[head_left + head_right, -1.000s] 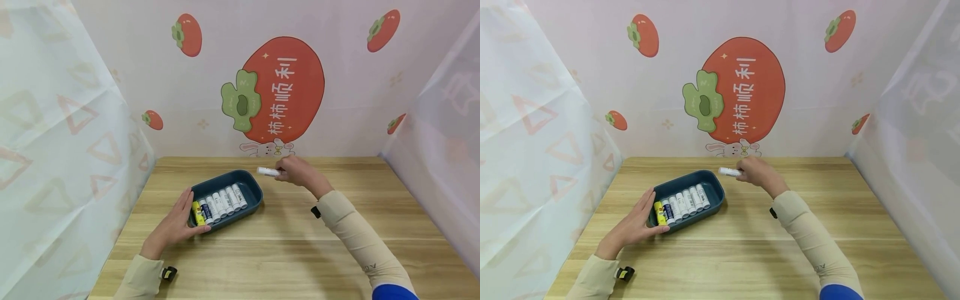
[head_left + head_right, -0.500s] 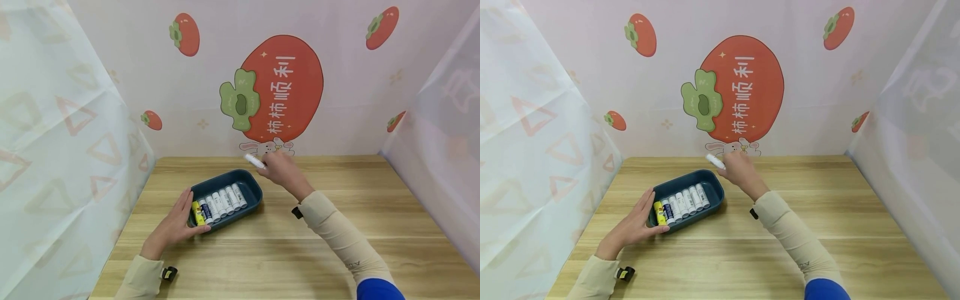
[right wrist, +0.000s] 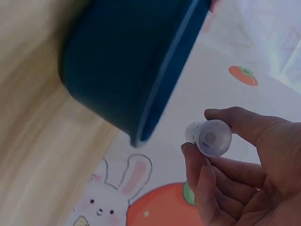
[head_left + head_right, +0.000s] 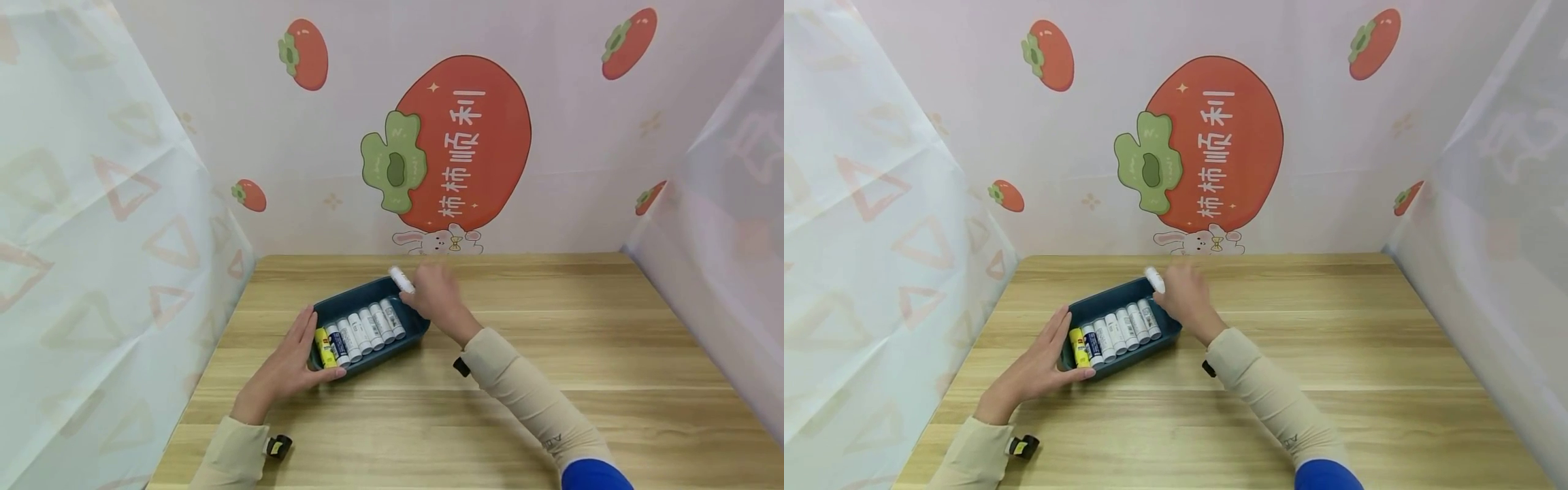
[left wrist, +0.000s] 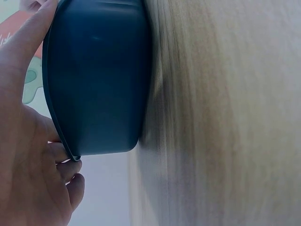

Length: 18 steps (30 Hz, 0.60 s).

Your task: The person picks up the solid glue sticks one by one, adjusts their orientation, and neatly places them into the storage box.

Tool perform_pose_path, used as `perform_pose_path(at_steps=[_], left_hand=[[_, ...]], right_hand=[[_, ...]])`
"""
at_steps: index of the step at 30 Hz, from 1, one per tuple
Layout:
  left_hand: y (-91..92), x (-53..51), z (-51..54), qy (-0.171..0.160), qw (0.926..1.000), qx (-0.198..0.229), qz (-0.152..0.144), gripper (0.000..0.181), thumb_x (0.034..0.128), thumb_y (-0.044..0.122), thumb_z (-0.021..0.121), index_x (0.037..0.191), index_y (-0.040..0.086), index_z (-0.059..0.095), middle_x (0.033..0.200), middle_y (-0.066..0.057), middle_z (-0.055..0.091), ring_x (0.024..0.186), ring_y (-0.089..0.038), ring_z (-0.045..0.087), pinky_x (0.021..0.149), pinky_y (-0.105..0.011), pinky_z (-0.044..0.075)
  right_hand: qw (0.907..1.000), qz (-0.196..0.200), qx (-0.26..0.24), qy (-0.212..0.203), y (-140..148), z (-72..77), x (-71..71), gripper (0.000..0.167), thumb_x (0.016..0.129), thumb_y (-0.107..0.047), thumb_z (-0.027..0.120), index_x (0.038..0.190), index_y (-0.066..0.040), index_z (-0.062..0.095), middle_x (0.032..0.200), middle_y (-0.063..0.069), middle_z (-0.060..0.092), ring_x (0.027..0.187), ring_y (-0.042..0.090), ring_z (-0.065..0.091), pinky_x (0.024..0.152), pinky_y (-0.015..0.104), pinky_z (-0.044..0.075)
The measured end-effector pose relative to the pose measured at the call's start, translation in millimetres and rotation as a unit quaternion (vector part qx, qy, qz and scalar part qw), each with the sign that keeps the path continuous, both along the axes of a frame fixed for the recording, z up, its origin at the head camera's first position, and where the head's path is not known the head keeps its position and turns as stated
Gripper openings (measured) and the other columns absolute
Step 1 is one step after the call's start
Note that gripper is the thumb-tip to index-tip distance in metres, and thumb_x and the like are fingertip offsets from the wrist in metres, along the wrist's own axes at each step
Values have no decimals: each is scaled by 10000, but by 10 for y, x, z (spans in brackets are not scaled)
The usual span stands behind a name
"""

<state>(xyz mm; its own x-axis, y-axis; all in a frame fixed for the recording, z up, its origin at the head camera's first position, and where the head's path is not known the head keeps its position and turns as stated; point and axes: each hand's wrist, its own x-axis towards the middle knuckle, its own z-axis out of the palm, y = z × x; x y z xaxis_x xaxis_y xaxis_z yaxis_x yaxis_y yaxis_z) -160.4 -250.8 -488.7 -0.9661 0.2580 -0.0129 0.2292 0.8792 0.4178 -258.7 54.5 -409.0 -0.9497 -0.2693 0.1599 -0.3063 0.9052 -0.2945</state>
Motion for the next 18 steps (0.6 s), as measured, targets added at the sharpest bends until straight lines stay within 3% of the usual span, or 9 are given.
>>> perform_pose_path(at_steps=[6,10,18], left_hand=[[1,-8,-1,57,10000,-20,-2,1341,817,844,668,1699,33,64,1798,-152,-21,1660,-391,87,1301,-610,262],[1,-8,-1,51,10000,-26,-20,1346,815,848,667,1699,33,60,1798,-147,-33,1662,-392,77,1305,-607,251],[10,11,5,42,10000,19,-6,1339,818,841,670,1697,26,72,1797,-154,-24,1659,-396,94,1298,-611,267]], right_hand=[[9996,-205,86,-170,-130,-244,52,346,901,-335,858,766,-49,718,617,24,527,521,167,533,429,241,366],[9994,-256,201,-105,-203,-388,76,354,907,-309,855,721,-58,687,650,32,546,541,156,527,422,253,386],[9974,-232,679,6,-317,-501,80,252,957,-214,789,792,-50,693,714,73,638,562,147,503,422,273,407]])
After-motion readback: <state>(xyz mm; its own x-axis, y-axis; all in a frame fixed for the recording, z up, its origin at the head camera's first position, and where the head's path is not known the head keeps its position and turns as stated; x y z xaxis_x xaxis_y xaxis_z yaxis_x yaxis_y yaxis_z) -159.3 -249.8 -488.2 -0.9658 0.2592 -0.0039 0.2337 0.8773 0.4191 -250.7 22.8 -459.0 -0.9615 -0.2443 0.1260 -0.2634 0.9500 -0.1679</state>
